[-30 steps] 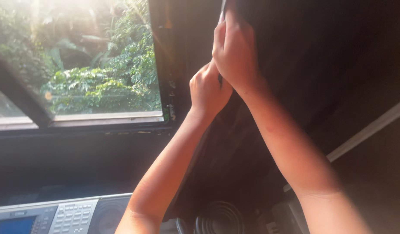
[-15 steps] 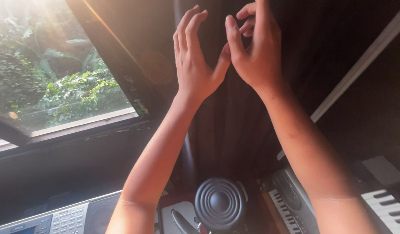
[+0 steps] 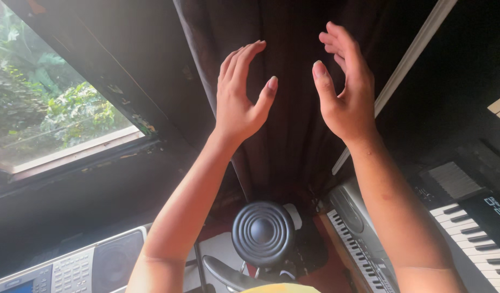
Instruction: The person closes a curtain over a window, picks up and moves a small keyboard, touches keys on a larger keyboard, pulls down a projector screen, and moves a stool.
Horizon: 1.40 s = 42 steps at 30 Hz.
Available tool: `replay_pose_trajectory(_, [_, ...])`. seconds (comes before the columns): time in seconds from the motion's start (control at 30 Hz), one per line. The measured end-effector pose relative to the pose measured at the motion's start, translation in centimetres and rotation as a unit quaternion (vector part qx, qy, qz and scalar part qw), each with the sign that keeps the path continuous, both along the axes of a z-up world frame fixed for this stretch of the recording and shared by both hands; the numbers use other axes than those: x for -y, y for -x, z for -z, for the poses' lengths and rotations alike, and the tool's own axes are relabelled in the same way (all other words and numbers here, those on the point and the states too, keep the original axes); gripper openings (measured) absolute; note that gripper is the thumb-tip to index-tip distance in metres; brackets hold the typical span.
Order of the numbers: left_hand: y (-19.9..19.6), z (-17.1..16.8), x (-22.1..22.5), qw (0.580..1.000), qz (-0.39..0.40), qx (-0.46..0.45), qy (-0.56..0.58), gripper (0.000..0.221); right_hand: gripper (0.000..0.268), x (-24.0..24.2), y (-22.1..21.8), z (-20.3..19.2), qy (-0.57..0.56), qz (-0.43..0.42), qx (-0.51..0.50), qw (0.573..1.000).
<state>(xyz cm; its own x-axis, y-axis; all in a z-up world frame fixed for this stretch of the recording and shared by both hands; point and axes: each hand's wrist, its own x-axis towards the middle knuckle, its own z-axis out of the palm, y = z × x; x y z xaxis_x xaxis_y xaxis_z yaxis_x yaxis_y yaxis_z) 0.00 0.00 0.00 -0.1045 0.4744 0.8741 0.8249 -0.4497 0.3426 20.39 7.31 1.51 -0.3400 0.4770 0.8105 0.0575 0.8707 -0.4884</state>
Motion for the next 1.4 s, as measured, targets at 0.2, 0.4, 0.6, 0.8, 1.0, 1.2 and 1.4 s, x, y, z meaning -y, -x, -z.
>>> replay_pose_trajectory(0.2, [-0.1,-0.2,1.5,1.000,-0.011,0.003,0.008,0.054,0.045,0.0,-0.3,0.6,-0.012,-0.015,0.010,1.000])
replay_pose_trajectory(0.4, [0.8,0.0,6.2,0.999,-0.027,0.033,0.022,0.048,0.044,1.7,1.0,1.5,0.027,-0.079,0.016,0.996])
replay_pose_trajectory(0.6, [2.4,1.3,13.0,0.993,-0.058,0.094,0.041,0.048,0.044,5.4,3.2,2.3,0.085,-0.149,0.019,0.985])
replay_pose_trajectory(0.8, [4.6,3.1,21.1,0.984,-0.101,0.142,0.042,0.048,0.049,10.7,6.4,2.7,0.133,-0.207,0.026,0.969])
replay_pose_trajectory(1.0, [6.3,5.2,31.9,0.966,-0.181,0.178,0.041,0.047,0.050,17.5,10.2,4.4,0.155,-0.287,0.032,0.945])
replay_pose_trajectory(1.2, [6.7,7.8,43.5,0.942,-0.259,0.210,0.047,0.046,0.055,25.0,14.3,6.6,0.166,-0.339,0.062,0.924])
replay_pose_trajectory(1.4, [6.0,9.3,53.5,0.907,-0.350,0.230,0.035,0.046,0.057,33.0,18.3,7.9,0.195,-0.418,0.104,0.881])
